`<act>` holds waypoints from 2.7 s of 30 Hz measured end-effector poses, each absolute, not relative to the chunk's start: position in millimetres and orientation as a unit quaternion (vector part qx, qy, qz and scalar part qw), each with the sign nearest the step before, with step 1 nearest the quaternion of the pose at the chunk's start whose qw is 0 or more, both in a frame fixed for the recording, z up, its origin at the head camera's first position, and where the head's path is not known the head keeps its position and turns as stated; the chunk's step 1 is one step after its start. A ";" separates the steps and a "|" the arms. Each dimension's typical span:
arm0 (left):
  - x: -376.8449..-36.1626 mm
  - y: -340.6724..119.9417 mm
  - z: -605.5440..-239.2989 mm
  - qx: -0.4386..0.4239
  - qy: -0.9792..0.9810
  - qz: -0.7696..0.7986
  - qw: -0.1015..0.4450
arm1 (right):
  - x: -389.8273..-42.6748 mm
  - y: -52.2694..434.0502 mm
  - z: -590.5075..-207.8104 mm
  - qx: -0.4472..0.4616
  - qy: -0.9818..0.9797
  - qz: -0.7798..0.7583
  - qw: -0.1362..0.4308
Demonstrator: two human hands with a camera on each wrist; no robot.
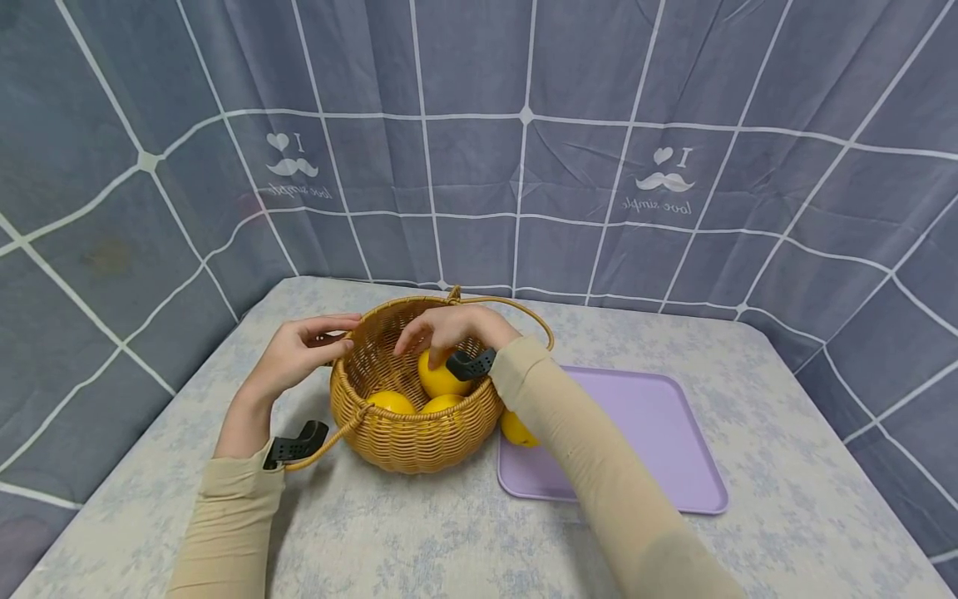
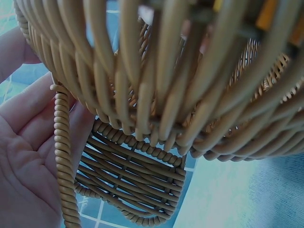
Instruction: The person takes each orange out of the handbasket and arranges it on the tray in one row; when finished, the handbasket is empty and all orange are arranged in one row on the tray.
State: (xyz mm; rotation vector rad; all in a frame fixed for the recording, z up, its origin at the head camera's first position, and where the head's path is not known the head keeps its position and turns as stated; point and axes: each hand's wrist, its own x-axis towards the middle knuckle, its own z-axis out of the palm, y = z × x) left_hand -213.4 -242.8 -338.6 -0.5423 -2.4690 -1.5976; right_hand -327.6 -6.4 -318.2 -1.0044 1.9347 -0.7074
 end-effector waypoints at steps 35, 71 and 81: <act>-213.6 -241.3 -336.9 -0.169 -0.823 -0.539 0.066 | -330.6 -4.3 -315.1 -0.454 0.765 -0.169 0.424; -212.5 -240.5 -335.0 -0.172 -0.820 -0.541 0.066 | -330.9 -3.1 -315.8 -0.450 0.759 -0.205 0.425; -212.9 -240.2 -335.2 -0.171 -0.822 -0.540 0.064 | -329.8 -0.1 -317.6 -0.417 0.740 -0.324 0.417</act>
